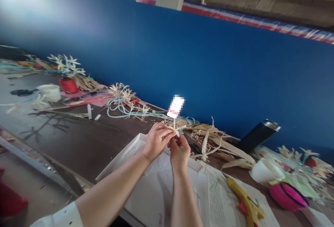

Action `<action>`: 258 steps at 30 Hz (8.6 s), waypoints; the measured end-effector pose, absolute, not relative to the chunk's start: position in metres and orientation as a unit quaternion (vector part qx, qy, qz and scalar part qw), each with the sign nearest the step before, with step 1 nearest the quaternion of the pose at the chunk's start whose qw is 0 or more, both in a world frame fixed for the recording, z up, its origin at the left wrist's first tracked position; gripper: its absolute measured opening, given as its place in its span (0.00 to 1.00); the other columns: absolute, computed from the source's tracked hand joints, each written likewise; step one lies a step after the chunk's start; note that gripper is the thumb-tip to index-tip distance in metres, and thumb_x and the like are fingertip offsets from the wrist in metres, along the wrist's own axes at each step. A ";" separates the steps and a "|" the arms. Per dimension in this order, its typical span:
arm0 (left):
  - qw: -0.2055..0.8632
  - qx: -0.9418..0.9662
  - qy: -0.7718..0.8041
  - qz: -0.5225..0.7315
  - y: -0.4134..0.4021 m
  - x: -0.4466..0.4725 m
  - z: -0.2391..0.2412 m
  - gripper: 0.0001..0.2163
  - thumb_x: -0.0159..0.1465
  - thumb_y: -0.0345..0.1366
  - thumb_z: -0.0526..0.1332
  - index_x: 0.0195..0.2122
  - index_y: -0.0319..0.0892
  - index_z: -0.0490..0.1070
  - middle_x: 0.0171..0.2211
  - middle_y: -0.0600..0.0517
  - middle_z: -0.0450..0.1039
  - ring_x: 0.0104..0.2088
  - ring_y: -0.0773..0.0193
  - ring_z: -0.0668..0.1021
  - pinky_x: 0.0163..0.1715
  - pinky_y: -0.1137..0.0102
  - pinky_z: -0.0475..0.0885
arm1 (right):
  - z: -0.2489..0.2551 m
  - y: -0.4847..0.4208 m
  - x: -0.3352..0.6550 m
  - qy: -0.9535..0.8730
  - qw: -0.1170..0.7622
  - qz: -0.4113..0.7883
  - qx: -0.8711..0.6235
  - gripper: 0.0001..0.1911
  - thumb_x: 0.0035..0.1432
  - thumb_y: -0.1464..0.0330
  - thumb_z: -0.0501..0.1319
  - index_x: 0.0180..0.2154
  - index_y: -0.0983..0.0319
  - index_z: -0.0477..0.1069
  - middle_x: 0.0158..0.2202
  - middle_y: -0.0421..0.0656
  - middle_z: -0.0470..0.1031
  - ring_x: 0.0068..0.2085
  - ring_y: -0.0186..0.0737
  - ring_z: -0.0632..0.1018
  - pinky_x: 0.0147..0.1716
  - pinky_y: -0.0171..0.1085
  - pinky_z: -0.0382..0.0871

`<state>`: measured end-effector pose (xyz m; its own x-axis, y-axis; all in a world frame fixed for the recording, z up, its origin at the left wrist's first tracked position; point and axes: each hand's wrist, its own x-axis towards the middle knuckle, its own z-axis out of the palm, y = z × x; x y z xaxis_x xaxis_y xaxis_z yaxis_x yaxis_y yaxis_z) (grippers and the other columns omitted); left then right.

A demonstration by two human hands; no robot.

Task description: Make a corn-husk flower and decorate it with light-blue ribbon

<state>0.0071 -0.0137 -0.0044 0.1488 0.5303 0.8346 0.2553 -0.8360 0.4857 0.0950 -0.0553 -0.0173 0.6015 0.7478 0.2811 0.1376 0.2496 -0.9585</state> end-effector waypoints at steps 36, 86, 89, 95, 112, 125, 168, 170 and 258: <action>0.127 0.766 0.229 0.588 -0.018 0.007 -0.002 0.09 0.61 0.38 0.55 0.37 0.42 0.73 0.36 0.49 0.72 0.39 0.64 0.71 0.42 0.67 0.65 | -0.018 -0.057 0.099 -0.382 0.711 0.207 -0.552 0.13 0.45 0.63 0.64 0.33 0.64 0.72 0.23 0.39 0.71 0.22 0.32 0.68 0.23 0.32 0.66; 0.231 0.746 0.242 0.576 -0.011 0.012 -0.009 0.07 0.60 0.34 0.57 0.29 0.41 0.73 0.29 0.51 0.74 0.35 0.66 0.73 0.37 0.71 0.67 | -0.013 -0.062 0.117 -0.405 0.715 0.235 -0.520 0.16 0.45 0.60 0.65 0.36 0.61 0.73 0.31 0.40 0.74 0.32 0.36 0.73 0.31 0.34 0.65; 0.236 0.746 0.244 0.573 -0.011 0.011 -0.009 0.07 0.60 0.35 0.57 0.29 0.41 0.73 0.29 0.51 0.73 0.35 0.65 0.73 0.37 0.71 0.67 | -0.013 -0.063 0.119 -0.407 0.704 0.235 -0.532 0.16 0.45 0.60 0.65 0.36 0.61 0.73 0.30 0.39 0.74 0.30 0.34 0.72 0.29 0.33 0.64; 0.228 0.754 0.247 0.564 -0.010 0.011 -0.010 0.08 0.60 0.35 0.56 0.29 0.41 0.73 0.29 0.50 0.73 0.34 0.65 0.73 0.37 0.71 0.67 | -0.012 -0.063 0.119 -0.416 0.700 0.202 -0.545 0.20 0.42 0.56 0.65 0.36 0.62 0.73 0.31 0.42 0.75 0.31 0.38 0.73 0.29 0.35 0.65; 0.228 0.778 0.208 0.547 -0.009 0.010 -0.010 0.08 0.60 0.35 0.56 0.28 0.40 0.73 0.29 0.50 0.73 0.33 0.66 0.73 0.36 0.72 0.67 | -0.007 -0.073 0.127 -0.466 0.639 0.195 -0.580 0.14 0.48 0.59 0.62 0.35 0.60 0.71 0.29 0.39 0.72 0.29 0.37 0.70 0.29 0.36 0.62; 0.311 0.773 0.212 0.511 -0.007 0.009 -0.006 0.08 0.59 0.35 0.57 0.26 0.40 0.73 0.26 0.52 0.72 0.30 0.67 0.73 0.31 0.73 0.67 | -0.009 -0.069 0.127 -0.438 0.678 0.243 -0.538 0.16 0.44 0.58 0.65 0.34 0.59 0.70 0.30 0.39 0.73 0.29 0.37 0.71 0.28 0.35 0.63; 0.525 0.693 0.238 0.433 -0.009 0.010 -0.009 0.20 0.54 0.42 0.61 0.46 0.39 0.70 0.35 0.48 0.75 0.34 0.63 0.75 0.33 0.73 0.68 | -0.012 -0.063 0.131 -0.349 0.722 0.248 -0.543 0.19 0.41 0.59 0.68 0.35 0.63 0.72 0.24 0.39 0.70 0.22 0.30 0.67 0.20 0.30 0.59; 0.510 0.696 0.248 0.440 -0.008 0.012 -0.012 0.13 0.54 0.40 0.60 0.37 0.39 0.74 0.32 0.49 0.75 0.33 0.64 0.75 0.32 0.73 0.67 | -0.011 -0.063 0.130 -0.353 0.715 0.248 -0.551 0.18 0.41 0.59 0.68 0.35 0.62 0.72 0.23 0.37 0.69 0.21 0.29 0.65 0.20 0.30 0.58; 0.505 0.535 0.337 0.587 0.001 0.005 -0.005 0.14 0.54 0.45 0.59 0.24 0.38 0.69 0.21 0.54 0.67 0.23 0.71 0.68 0.25 0.76 0.62 | -0.023 -0.058 0.111 -0.488 0.605 0.198 -0.597 0.15 0.49 0.58 0.61 0.36 0.61 0.70 0.21 0.36 0.64 0.22 0.31 0.62 0.20 0.31 0.55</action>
